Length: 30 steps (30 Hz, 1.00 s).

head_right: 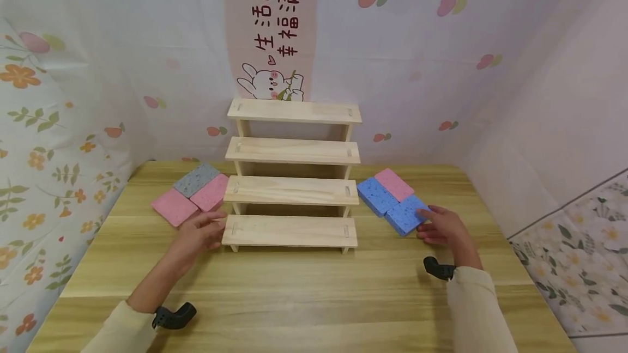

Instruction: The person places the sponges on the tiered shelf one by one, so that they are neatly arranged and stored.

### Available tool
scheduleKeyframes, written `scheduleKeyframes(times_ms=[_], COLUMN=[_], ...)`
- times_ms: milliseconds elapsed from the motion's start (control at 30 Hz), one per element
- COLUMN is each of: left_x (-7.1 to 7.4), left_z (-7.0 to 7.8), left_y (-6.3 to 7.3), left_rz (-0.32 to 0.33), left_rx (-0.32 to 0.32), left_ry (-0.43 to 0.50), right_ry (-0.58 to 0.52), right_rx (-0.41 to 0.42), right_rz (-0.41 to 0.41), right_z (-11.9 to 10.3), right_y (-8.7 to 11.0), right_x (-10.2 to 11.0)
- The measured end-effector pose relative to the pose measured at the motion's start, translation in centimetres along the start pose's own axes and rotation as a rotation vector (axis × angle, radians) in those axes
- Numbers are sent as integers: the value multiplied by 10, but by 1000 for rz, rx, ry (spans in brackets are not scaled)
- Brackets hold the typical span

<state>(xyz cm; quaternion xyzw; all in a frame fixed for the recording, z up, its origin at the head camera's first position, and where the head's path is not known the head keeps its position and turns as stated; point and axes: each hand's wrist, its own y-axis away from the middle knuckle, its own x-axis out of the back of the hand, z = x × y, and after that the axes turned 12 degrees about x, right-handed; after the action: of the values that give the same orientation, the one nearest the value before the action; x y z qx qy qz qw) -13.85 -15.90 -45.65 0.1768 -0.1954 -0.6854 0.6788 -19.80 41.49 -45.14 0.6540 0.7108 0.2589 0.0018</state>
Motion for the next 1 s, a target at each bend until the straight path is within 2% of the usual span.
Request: scheduleKeyframes(times_ms=[200,567,1000], left_x=[-4,-9,-11], left_z=[-2,-5,-6], left_y=[-3,-8,-10], left_rz=[-12,-21,-59], left_rx=[3,1,3], left_ry=[11,61,108], right_ry=[37,0,197], right_rx=[26,48,94], right_rz=[56,152,254], right_z=[8,7,7], right_y=[-1,-2,18], right_x=[-10,-17,-18])
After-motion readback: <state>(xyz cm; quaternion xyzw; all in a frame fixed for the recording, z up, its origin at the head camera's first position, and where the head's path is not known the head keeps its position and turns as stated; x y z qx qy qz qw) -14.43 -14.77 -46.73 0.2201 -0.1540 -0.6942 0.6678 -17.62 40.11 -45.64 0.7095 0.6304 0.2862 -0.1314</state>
